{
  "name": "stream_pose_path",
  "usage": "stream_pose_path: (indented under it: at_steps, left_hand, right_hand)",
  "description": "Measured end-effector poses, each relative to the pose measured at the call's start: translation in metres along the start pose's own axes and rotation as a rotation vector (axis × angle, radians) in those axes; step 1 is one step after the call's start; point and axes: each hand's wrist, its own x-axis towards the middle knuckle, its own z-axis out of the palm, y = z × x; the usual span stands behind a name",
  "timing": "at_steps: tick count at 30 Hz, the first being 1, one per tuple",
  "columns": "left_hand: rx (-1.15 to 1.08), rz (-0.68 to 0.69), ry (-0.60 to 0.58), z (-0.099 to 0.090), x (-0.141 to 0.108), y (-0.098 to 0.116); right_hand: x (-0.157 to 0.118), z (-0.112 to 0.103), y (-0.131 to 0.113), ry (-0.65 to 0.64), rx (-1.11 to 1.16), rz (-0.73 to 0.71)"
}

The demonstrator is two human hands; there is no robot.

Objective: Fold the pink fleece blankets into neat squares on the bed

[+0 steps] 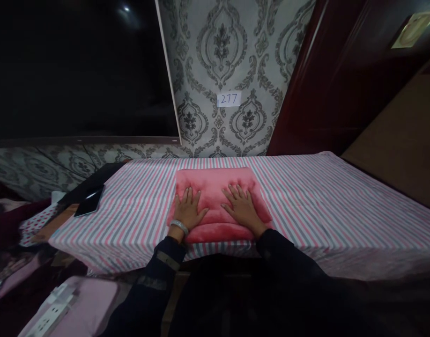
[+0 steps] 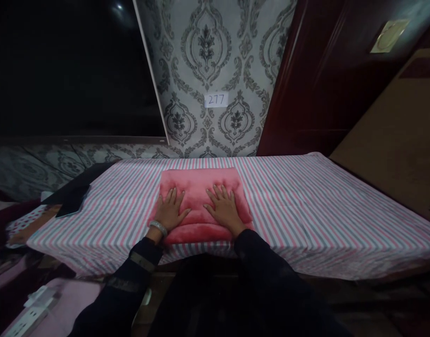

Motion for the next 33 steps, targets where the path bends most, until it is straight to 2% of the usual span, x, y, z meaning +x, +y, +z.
stream_pose_path:
  at_steps: [13,16,19,22,24,26,30,33]
  left_hand:
    - [-0.033,-0.003,-0.013,-0.004,0.001,-0.003]
    - [-0.052,-0.022,-0.067,-0.012,0.002,-0.004]
    - [-0.069,-0.048,-0.091,-0.026,-0.002,0.002]
    - [-0.095,-0.015,0.018,-0.037,-0.015,0.020]
    - [-0.121,0.053,0.096,-0.034,-0.026,0.037]
    - [-0.139,0.108,0.137,-0.024,-0.037,0.052]
    - [-0.160,0.105,0.211,0.008,-0.053,0.067]
    - [-0.182,0.102,0.272,0.022,-0.058,0.068]
  right_hand:
    - [-0.006,-0.006,-0.004,-0.027,-0.006,0.002]
    - [-0.017,-0.004,0.003,-0.070,0.001,-0.025]
    - [-0.017,-0.007,0.019,-0.183,0.080,-0.089]
    - [0.007,-0.022,0.033,-0.304,0.230,-0.225]
    - [0.034,-0.034,0.032,-0.292,0.309,-0.294]
    - [0.060,-0.040,0.021,-0.261,0.331,-0.345]
    - [0.096,-0.025,-0.012,-0.308,0.183,-0.379]
    - [0.111,-0.004,-0.022,-0.302,0.055,-0.354]
